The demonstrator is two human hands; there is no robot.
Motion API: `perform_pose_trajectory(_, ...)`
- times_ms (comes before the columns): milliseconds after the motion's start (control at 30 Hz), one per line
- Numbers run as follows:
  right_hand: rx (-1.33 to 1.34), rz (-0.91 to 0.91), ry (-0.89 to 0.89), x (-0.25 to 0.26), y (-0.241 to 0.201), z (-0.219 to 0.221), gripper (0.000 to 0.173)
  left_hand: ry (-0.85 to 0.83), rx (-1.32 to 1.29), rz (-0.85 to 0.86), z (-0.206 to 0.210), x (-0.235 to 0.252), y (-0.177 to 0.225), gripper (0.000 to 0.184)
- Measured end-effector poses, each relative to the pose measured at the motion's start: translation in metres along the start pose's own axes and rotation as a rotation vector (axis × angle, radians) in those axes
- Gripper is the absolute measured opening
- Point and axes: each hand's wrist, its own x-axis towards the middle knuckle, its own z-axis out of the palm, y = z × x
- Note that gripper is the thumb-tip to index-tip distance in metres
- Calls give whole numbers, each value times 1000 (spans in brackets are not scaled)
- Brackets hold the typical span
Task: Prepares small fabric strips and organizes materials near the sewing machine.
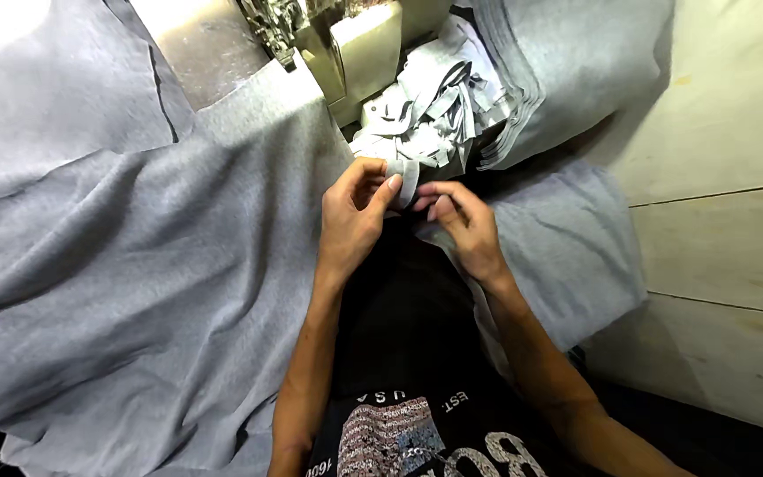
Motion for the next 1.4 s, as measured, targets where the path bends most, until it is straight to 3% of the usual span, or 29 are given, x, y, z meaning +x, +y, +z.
perform_pose_trajectory(233, 66, -76, 148, 24, -33, 9, 12, -38, 64, 48, -2, -1, 7, 16)
perform_pose_trajectory(567, 72, -132, 117, 27, -33, 7, 10, 35, 49, 97, 1, 3, 11, 8)
perform_pose_trajectory(1000, 85, -88, 74, 28, -31, 11, 11, 12, 35, 10, 1, 0, 10, 7)
perform_pose_trajectory(1167, 283, -37, -20, 29, -28, 10, 9, -61, -173, -51, -2, -6, 5, 10)
perform_pose_trajectory(1300, 420, 31, -41, 29, -23, 3, 10, -107, -372, -61, -12, -3, 3, 29)
perform_pose_trajectory(1400, 366, 1, 18, 27, -19, -1, 8, -124, -310, -40, -20, -3, 4, 20)
